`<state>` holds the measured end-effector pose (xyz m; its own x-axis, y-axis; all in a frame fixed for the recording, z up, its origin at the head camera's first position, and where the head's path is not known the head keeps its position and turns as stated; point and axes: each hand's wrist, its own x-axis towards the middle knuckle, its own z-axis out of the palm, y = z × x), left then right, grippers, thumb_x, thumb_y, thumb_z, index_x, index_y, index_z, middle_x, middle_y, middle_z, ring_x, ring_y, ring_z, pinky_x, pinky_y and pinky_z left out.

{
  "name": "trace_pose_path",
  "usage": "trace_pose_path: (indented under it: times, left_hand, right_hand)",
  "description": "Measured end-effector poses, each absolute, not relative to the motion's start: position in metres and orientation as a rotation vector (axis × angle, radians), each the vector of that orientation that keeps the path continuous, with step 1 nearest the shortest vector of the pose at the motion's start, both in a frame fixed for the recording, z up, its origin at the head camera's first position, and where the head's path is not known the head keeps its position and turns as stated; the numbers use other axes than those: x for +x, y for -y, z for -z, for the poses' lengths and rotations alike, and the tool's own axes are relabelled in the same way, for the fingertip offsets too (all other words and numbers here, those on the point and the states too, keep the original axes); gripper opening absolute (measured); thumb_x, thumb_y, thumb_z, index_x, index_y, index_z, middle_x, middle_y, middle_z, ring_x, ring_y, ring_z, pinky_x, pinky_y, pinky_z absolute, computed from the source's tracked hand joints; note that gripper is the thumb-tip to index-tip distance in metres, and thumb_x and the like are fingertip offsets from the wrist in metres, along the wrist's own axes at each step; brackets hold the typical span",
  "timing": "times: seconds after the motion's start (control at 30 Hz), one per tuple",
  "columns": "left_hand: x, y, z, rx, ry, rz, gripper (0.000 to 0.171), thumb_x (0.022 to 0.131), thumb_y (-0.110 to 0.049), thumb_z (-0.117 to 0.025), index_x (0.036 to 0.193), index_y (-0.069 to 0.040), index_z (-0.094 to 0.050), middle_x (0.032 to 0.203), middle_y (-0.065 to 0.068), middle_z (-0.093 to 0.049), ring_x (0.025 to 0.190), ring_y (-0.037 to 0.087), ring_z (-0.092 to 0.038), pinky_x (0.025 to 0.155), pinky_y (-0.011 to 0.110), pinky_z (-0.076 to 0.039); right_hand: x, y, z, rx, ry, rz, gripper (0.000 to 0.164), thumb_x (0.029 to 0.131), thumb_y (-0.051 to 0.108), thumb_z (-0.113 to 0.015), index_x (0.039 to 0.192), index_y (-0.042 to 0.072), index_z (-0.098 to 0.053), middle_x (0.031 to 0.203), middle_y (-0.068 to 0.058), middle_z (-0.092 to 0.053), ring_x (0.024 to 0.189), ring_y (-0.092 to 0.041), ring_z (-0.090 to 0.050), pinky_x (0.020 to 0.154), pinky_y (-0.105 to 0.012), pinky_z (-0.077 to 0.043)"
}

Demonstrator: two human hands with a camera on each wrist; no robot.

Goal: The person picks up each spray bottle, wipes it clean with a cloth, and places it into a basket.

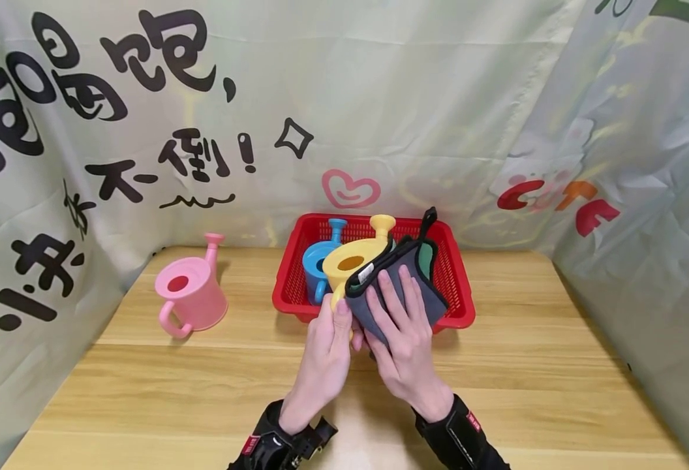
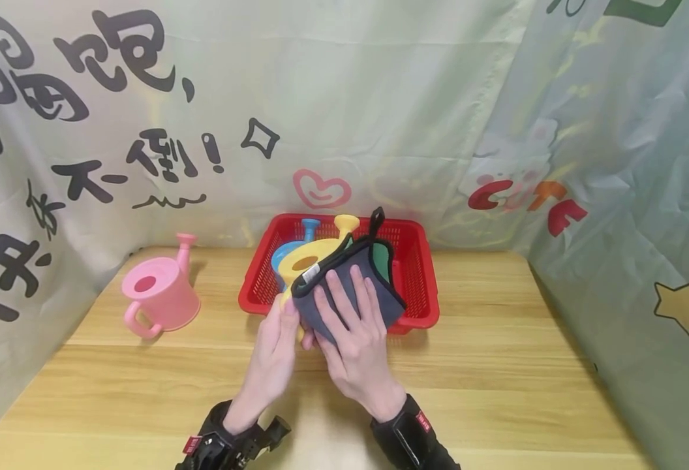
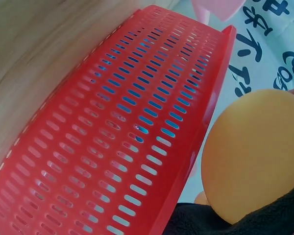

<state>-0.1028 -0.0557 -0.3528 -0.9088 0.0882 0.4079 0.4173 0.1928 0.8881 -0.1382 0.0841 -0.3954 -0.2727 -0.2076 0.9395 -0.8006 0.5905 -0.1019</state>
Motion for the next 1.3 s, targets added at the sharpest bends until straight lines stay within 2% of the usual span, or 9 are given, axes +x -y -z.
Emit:
trace_pose_path:
  times: [0.17,0.33,0.47,0.57,0.67,0.9,1.07,1.17,1.3]
  left_hand:
    - [-0.101,0.056,0.351,-0.546,2.230,1.758,0.022,0.111,-0.019,-0.034,0.098,-0.006,-0.047,0.065,0.007,-0.054,0.062,0.010,-0.060,0.060,0.028,-0.051]
    - [-0.099,0.056,0.351,-0.565,2.263,1.743,0.022,0.111,-0.019,-0.035,0.097,-0.006,-0.046,0.066,0.005,-0.055,0.064,0.009,-0.064,0.061,0.024,-0.050]
    - [-0.096,0.054,0.351,-0.563,2.287,1.747,0.021,0.110,-0.020,-0.037,0.097,-0.008,-0.046,0.065,0.002,-0.055,0.064,0.004,-0.064,0.062,0.023,-0.049]
    - [-0.094,0.053,0.350,-0.560,2.295,1.765,0.020,0.110,-0.021,-0.038,0.097,-0.008,-0.046,0.066,0.002,-0.055,0.064,0.004,-0.064,0.063,0.024,-0.050]
    - [-0.093,0.053,0.349,-0.570,2.288,1.774,0.020,0.110,-0.021,-0.038,0.097,-0.008,-0.045,0.066,0.002,-0.055,0.063,0.007,-0.064,0.063,0.025,-0.051]
    - [-0.091,0.053,0.349,-0.591,2.254,1.756,0.018,0.110,-0.017,-0.038,0.096,-0.007,-0.044,0.065,0.003,-0.053,0.060,0.005,-0.062,0.061,0.027,-0.052]
    - [-0.093,0.052,0.352,-0.588,2.208,1.760,0.019,0.110,-0.016,-0.037,0.096,-0.005,-0.043,0.064,0.007,-0.051,0.058,0.009,-0.061,0.060,0.026,-0.053]
    - [-0.094,0.052,0.352,-0.589,2.163,1.777,0.019,0.110,-0.014,-0.035,0.096,-0.004,-0.043,0.064,0.009,-0.050,0.058,0.010,-0.060,0.060,0.028,-0.055]
    - [-0.096,0.053,0.352,-0.550,2.141,1.816,0.021,0.111,-0.016,-0.034,0.096,-0.004,-0.044,0.065,0.009,-0.050,0.059,0.008,-0.060,0.061,0.029,-0.056]
  right_hand:
    - [-0.140,-0.087,0.393,0.851,1.782,-0.820,0.048,0.106,0.030,-0.041,0.148,0.006,-0.049,0.162,-0.009,-0.037,0.154,-0.038,-0.026,0.129,-0.044,-0.018]
    - [-0.142,-0.092,0.389,0.889,1.739,-1.024,0.050,0.105,0.025,-0.043,0.153,0.010,-0.041,0.165,-0.010,-0.031,0.156,-0.033,-0.022,0.128,-0.040,-0.019]
    - [-0.142,-0.100,0.385,0.901,1.733,-1.300,0.058,0.099,0.006,-0.045,0.155,0.011,-0.036,0.167,-0.008,-0.027,0.157,-0.025,-0.023,0.127,-0.033,-0.023]
    - [-0.139,-0.105,0.382,0.855,1.756,-1.520,0.067,0.093,-0.008,-0.041,0.157,0.007,-0.031,0.167,-0.003,-0.027,0.154,-0.017,-0.028,0.124,-0.026,-0.027]
    - [-0.135,-0.108,0.378,0.794,1.778,-1.663,0.066,0.093,-0.011,-0.037,0.157,0.001,-0.027,0.166,0.000,-0.030,0.151,-0.012,-0.033,0.121,-0.021,-0.030]
    - [-0.131,-0.113,0.377,0.718,1.760,-1.802,0.055,0.101,-0.003,-0.035,0.155,-0.004,-0.028,0.158,0.010,-0.042,0.141,-0.004,-0.043,0.114,-0.015,-0.035]
    - [-0.133,-0.112,0.381,0.750,1.774,-1.697,0.060,0.099,-0.005,-0.037,0.158,0.005,-0.029,0.158,0.010,-0.041,0.142,-0.005,-0.042,0.116,-0.017,-0.034]
    - [-0.139,-0.107,0.386,0.851,1.742,-1.447,0.062,0.099,0.001,-0.043,0.159,0.013,-0.029,0.164,0.002,-0.033,0.151,-0.014,-0.034,0.123,-0.025,-0.029]
    - [-0.147,-0.098,0.393,0.925,1.655,-1.072,0.054,0.103,0.019,-0.045,0.156,0.011,-0.035,0.166,-0.011,-0.029,0.156,-0.030,-0.025,0.127,-0.038,-0.023]
